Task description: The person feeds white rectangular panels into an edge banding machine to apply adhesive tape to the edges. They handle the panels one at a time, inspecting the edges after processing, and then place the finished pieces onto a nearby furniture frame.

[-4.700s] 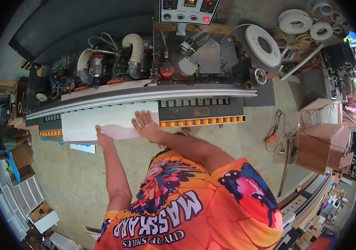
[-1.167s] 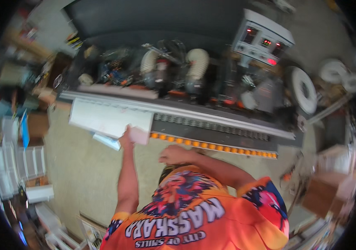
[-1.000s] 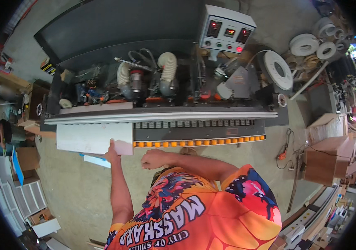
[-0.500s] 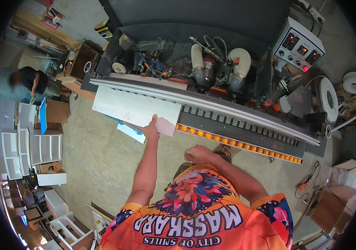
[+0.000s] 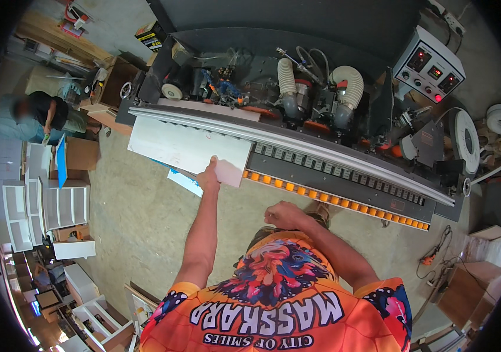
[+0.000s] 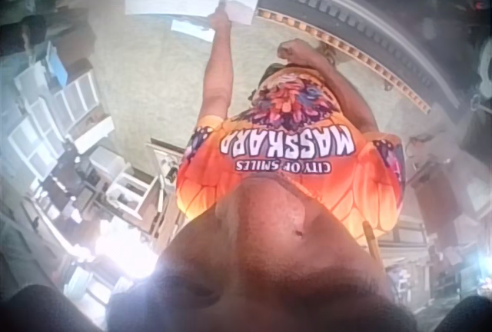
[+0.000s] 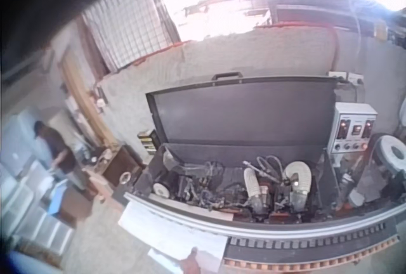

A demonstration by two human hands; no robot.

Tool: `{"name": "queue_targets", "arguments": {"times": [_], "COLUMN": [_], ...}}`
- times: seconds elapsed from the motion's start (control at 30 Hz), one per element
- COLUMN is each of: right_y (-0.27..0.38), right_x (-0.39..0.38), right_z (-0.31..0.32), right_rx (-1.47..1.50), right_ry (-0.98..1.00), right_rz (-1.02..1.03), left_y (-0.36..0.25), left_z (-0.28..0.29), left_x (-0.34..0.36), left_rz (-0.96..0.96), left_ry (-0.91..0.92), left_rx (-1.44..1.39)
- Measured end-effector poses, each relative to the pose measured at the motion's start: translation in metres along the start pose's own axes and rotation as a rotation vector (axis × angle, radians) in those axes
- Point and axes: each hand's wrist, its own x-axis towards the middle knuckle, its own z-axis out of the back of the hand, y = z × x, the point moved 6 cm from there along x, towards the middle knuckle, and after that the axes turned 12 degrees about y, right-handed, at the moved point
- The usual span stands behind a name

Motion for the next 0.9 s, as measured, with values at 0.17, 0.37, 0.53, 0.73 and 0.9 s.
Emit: {"name": "queue_targets", "arguments": {"times": [0.17,0.37,0.53,0.73,0.9], "right_y": [0.003,0.003,0.011,0.014,0.014], "right_x": [0.005,0.012,0.020,0.033,0.043], "right_z": [-0.002,-0.001,-0.004,-0.011,-0.013], "right_rx": [-0.032,-0.062,-0.070,-0.081,-0.101], "right_ry": [0.020,0.026,0.058,0.056,0.056], "right_rz": [-0.007,-0.028,-0.036,-0.022,-0.025], "left_y": [-0.002,-0.032,-0.038,-0.060,-0.065], "left_z": [0.012,0.023,0.038,0.048,0.056], "left_x": [0.012,0.001,0.007,0.005,0.013], "left_rz": [0.007,0.047,-0.013,0.019,0.002], "left_ry": [-0.004,-0.019,-0.054,-0.039,-0.022], "left_rx": [-0.007,0.143,0.104,0.056,0.140]}}
